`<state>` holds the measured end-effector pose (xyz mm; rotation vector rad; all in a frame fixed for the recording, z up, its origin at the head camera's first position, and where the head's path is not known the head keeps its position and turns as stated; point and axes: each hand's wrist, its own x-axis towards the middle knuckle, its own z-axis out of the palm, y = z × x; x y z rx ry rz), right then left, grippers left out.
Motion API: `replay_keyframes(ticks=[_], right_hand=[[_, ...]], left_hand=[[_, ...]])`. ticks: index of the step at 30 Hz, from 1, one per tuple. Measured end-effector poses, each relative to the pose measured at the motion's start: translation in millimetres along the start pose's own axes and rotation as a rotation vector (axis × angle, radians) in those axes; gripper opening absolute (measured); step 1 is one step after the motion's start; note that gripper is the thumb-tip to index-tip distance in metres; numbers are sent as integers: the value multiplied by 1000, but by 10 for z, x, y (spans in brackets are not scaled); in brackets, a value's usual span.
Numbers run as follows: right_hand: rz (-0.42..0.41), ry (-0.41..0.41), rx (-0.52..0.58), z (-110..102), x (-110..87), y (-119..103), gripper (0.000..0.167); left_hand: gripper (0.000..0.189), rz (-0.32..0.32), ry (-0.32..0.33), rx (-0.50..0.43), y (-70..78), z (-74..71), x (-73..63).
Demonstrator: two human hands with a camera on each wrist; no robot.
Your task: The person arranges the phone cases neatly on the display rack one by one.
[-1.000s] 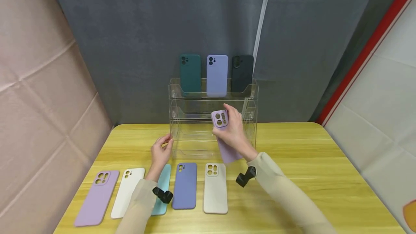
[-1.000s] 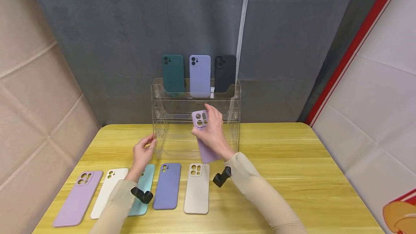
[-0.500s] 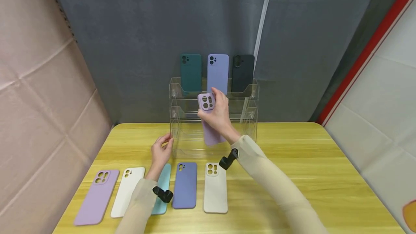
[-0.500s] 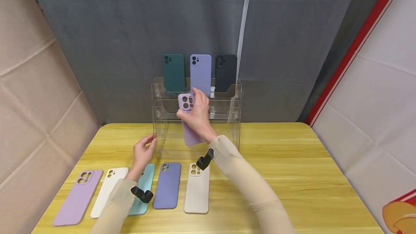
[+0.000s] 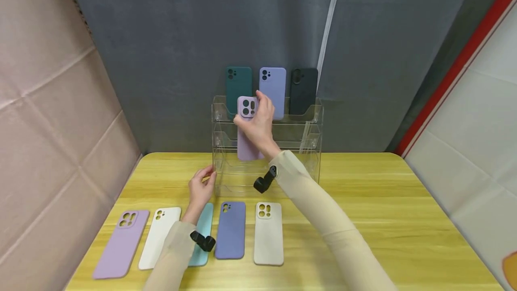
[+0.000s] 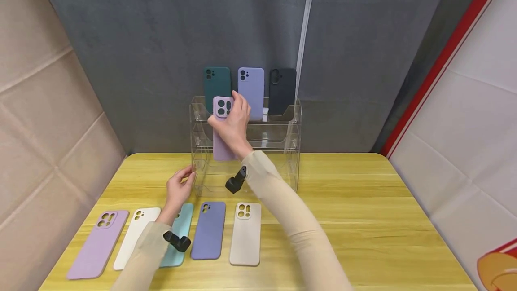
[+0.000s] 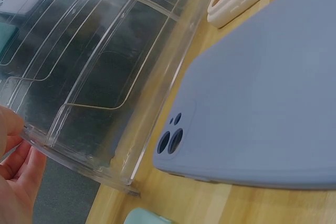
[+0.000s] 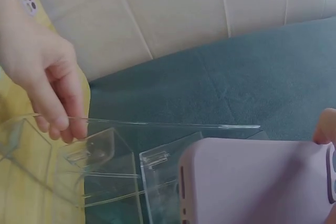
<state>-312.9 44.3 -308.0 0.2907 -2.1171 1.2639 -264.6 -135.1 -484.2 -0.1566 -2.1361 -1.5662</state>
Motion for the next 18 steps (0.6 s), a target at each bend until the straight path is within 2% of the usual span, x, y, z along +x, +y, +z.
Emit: replay_keyframes(ticks=[11,18], right_hand=[[-5,126,-3,202,224,-106,75],[-85,178,-41,329,268,-85,71]], left_hand=[[23,2,1,8,2,-10,-4],[23,-9,0,-4,23,-15,-23]])
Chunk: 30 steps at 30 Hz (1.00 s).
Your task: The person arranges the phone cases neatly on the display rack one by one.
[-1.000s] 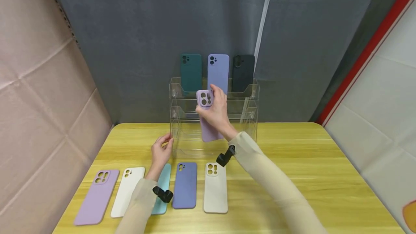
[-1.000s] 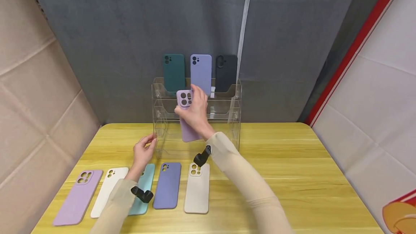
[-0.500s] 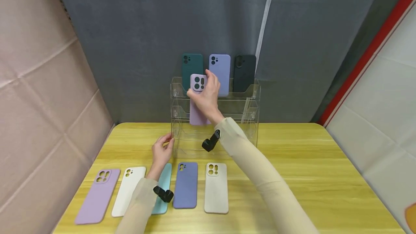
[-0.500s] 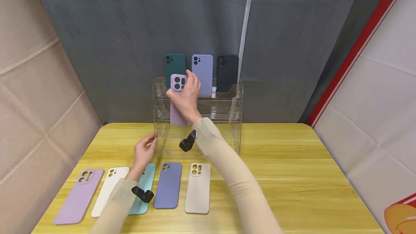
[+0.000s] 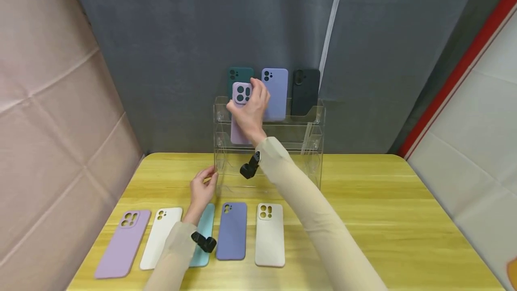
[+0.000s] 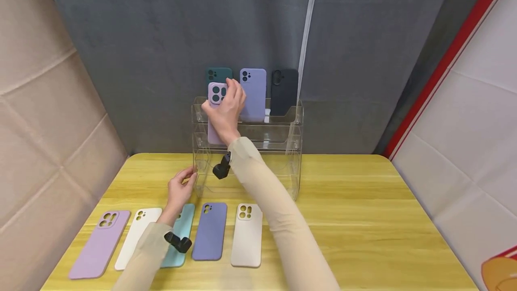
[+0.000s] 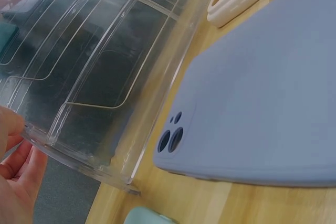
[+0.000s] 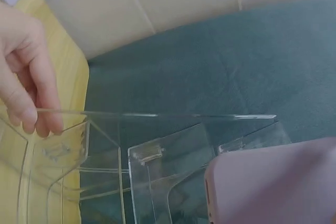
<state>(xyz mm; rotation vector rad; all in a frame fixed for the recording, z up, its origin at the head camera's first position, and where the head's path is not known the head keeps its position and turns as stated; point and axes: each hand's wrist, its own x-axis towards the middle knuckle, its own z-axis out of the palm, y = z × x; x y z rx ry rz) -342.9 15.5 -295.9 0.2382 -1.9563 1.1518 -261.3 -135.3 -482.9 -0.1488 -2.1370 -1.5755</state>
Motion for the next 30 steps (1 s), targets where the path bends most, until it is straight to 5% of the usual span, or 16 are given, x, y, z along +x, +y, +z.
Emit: replay_keyframes(ticks=[8,30], right_hand=[[-48,86,11,120,38,30,67],[-100,107,-37,219,-53,178,62]], left_hand=[[23,0,9,-9,35,-8,-20],[24,-2,-5,-35,27,13,-38]])
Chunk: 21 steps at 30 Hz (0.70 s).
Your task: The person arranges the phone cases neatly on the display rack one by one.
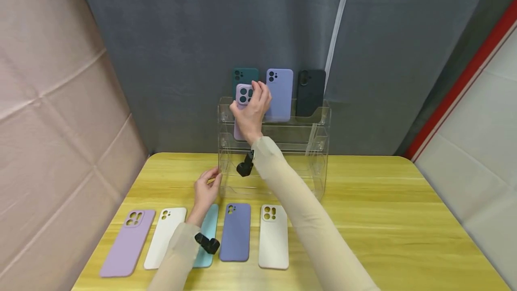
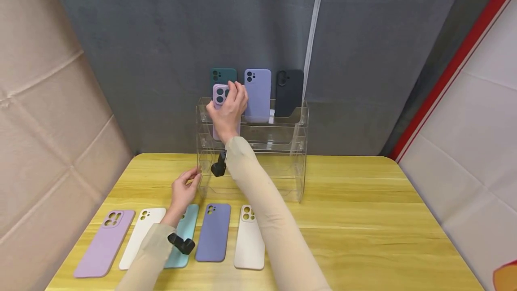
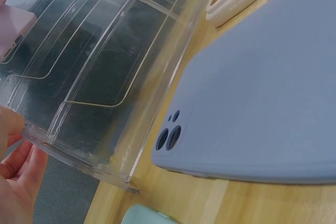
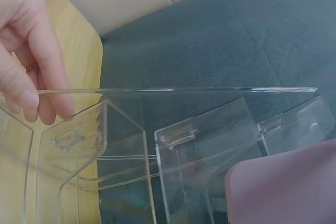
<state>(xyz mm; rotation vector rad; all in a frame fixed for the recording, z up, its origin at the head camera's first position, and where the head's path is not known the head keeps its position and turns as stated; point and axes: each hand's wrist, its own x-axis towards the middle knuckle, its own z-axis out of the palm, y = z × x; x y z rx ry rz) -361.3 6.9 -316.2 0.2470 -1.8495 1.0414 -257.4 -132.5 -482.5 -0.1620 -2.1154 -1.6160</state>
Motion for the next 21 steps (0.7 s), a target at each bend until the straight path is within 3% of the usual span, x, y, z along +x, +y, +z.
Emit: replay_keyframes(ticks=[21], right_hand=[[-15,-33,-45,48,-82,50,63]], left_hand=[[24,-8,-3,-19,-20,10,-3]])
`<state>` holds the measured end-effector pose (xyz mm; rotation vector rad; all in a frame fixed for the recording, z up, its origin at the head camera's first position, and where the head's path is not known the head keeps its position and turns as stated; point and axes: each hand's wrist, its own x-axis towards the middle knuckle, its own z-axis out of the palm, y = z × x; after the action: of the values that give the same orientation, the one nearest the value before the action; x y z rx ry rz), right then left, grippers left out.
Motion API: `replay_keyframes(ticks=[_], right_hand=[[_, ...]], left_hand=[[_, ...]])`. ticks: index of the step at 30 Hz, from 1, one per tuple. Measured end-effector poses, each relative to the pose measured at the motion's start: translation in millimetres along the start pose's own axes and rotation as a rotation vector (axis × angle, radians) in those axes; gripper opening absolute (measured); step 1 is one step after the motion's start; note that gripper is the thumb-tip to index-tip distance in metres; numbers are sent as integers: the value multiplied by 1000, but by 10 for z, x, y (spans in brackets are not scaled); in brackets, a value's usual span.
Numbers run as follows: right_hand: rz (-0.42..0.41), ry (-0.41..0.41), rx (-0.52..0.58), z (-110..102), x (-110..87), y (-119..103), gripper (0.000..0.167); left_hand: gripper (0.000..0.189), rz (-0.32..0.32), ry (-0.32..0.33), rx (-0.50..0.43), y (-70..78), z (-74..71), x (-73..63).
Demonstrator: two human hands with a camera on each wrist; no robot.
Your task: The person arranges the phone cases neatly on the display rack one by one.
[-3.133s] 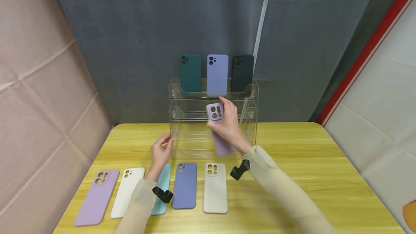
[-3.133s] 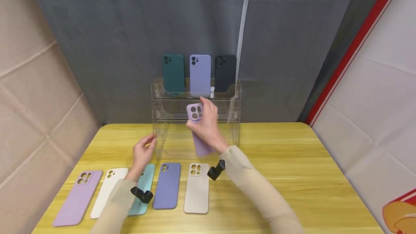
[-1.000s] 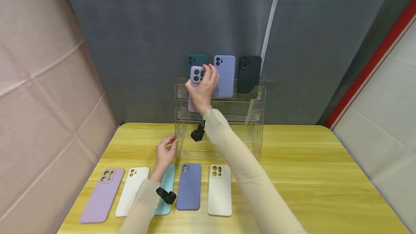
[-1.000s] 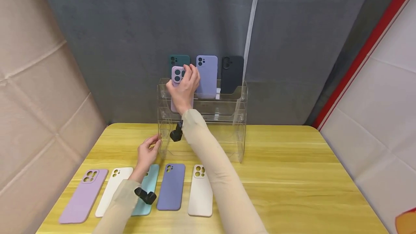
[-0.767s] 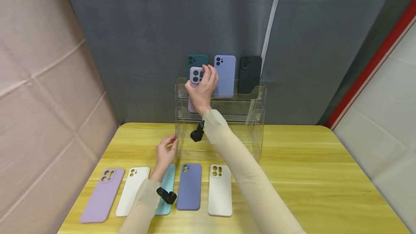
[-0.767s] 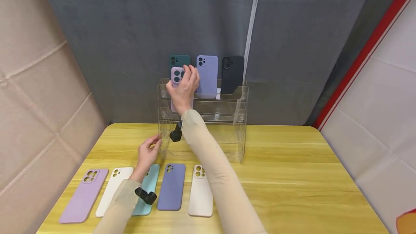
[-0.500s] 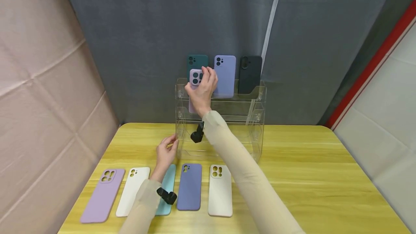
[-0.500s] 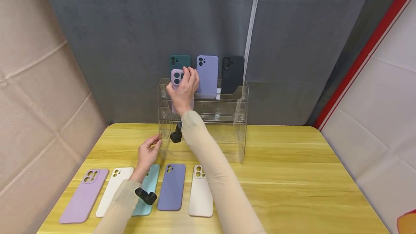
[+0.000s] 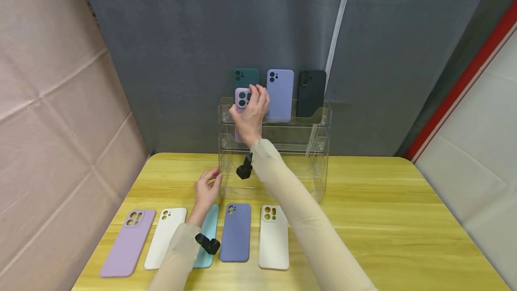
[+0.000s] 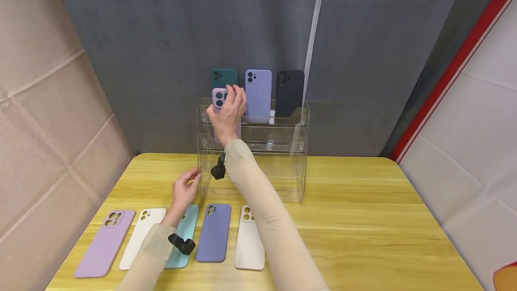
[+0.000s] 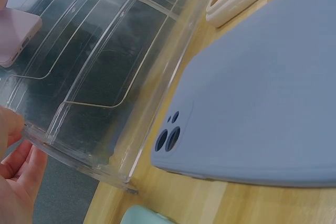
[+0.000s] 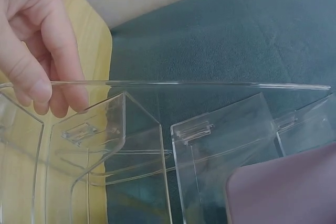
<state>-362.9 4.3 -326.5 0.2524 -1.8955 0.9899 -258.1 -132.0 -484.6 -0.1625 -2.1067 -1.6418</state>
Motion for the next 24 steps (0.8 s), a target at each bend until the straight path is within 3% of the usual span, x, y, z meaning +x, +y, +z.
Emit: replay_keyframes(ticks=[11,24], right_hand=[[-14,18,-36,45,-69,29,62],[-10,-41,-70,61,-155,-3,63]], left_hand=[[25,10,4,7,14,11,2],[24,-16,-10,21,26,19,6]])
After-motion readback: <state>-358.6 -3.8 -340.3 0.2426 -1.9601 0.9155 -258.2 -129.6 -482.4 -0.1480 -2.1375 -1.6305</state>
